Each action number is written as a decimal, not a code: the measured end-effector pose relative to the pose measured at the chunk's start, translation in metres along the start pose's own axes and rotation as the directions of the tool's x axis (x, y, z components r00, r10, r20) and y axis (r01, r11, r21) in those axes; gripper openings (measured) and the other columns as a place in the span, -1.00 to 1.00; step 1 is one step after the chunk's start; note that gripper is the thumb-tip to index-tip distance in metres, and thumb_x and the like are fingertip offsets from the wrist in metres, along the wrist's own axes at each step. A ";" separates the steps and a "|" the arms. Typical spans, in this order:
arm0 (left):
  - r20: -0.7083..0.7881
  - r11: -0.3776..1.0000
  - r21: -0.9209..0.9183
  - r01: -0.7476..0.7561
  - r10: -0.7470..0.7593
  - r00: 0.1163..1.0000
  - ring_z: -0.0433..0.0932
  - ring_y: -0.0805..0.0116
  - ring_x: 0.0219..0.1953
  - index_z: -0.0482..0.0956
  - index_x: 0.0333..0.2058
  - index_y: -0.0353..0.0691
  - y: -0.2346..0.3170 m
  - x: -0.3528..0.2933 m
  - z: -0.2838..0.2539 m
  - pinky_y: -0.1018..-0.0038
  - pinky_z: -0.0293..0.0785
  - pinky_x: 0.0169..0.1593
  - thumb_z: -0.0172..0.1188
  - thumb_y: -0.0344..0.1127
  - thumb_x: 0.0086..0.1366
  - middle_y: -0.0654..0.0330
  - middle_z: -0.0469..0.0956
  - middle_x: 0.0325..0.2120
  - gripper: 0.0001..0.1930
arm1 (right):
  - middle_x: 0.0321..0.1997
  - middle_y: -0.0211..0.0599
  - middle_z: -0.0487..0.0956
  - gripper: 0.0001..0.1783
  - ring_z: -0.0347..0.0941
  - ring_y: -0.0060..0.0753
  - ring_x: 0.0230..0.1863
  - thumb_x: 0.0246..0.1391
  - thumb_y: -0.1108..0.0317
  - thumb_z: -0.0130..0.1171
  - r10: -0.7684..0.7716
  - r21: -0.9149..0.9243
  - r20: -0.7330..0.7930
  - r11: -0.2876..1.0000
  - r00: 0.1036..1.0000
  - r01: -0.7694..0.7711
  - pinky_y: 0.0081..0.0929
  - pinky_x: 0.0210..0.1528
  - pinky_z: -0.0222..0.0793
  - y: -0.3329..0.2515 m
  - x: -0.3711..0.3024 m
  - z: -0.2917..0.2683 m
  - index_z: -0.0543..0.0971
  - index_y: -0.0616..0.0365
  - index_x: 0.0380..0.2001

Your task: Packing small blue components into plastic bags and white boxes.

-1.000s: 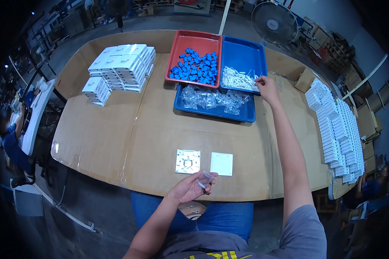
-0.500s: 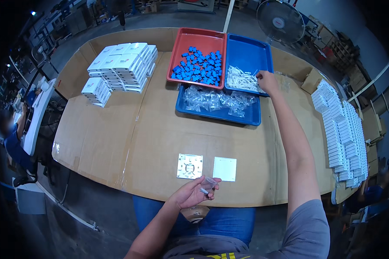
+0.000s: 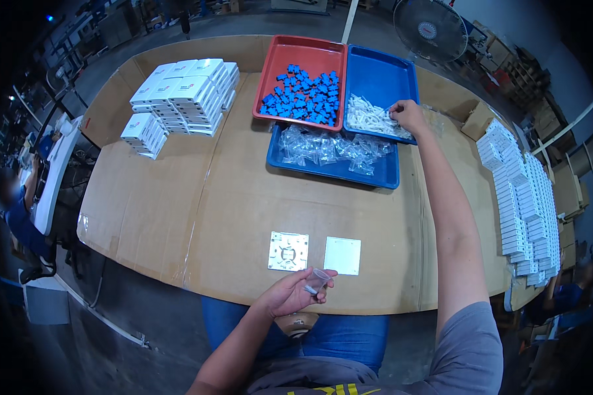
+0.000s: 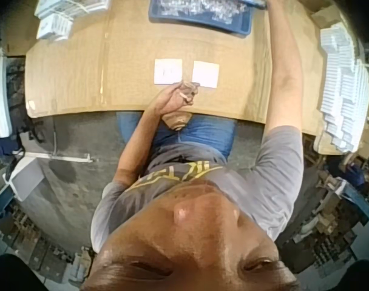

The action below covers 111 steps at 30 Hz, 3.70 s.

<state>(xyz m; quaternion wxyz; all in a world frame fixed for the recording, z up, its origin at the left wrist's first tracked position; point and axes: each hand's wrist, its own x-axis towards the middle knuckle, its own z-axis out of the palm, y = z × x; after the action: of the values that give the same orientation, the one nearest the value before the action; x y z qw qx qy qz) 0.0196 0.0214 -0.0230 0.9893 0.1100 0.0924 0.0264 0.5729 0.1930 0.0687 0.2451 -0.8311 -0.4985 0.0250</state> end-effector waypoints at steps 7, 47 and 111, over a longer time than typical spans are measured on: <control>-0.025 0.999 0.026 -0.019 0.020 0.999 0.44 0.32 -0.19 0.28 0.37 -0.44 -0.002 -0.004 0.004 0.41 0.42 0.02 -0.15 -0.01 0.62 0.15 0.51 -0.03 -0.39 | -0.17 -0.50 0.75 -0.81 0.55 -0.54 -0.21 0.14 0.34 0.45 0.258 0.773 -0.155 0.633 0.954 -0.046 -0.53 -0.10 0.40 -0.051 -0.019 -0.025 0.77 0.08 -0.17; 0.013 0.977 0.171 -0.129 0.129 0.992 0.60 0.34 -0.16 0.49 0.14 -0.23 -0.012 -0.005 -0.004 0.33 0.54 0.01 -0.10 -0.01 0.64 0.08 0.61 -0.06 -0.58 | -0.11 -0.27 0.68 -0.88 0.58 -0.45 -0.21 0.14 0.49 0.33 -0.490 0.715 0.467 0.699 0.736 0.011 -0.44 -0.11 0.50 -0.194 -0.385 -0.001 0.74 0.26 -0.25; 0.000 0.997 0.049 -0.060 0.060 0.998 0.51 0.32 -0.16 0.33 0.34 -0.40 -0.005 -0.003 0.001 0.37 0.46 0.04 -0.11 0.02 0.62 0.14 0.54 -0.04 -0.40 | -0.14 -0.09 0.70 -0.74 0.62 0.07 -0.06 0.25 0.39 0.12 -0.307 -0.099 -0.213 0.951 0.928 0.292 -0.02 0.01 0.54 -0.112 -0.065 0.011 0.71 0.03 -0.06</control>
<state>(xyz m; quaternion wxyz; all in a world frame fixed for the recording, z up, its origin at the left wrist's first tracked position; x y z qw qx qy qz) 0.0170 0.0156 -0.0223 0.9850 0.1369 0.0903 0.0537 0.4453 0.1854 0.0942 0.2734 -0.7504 -0.5890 -0.1236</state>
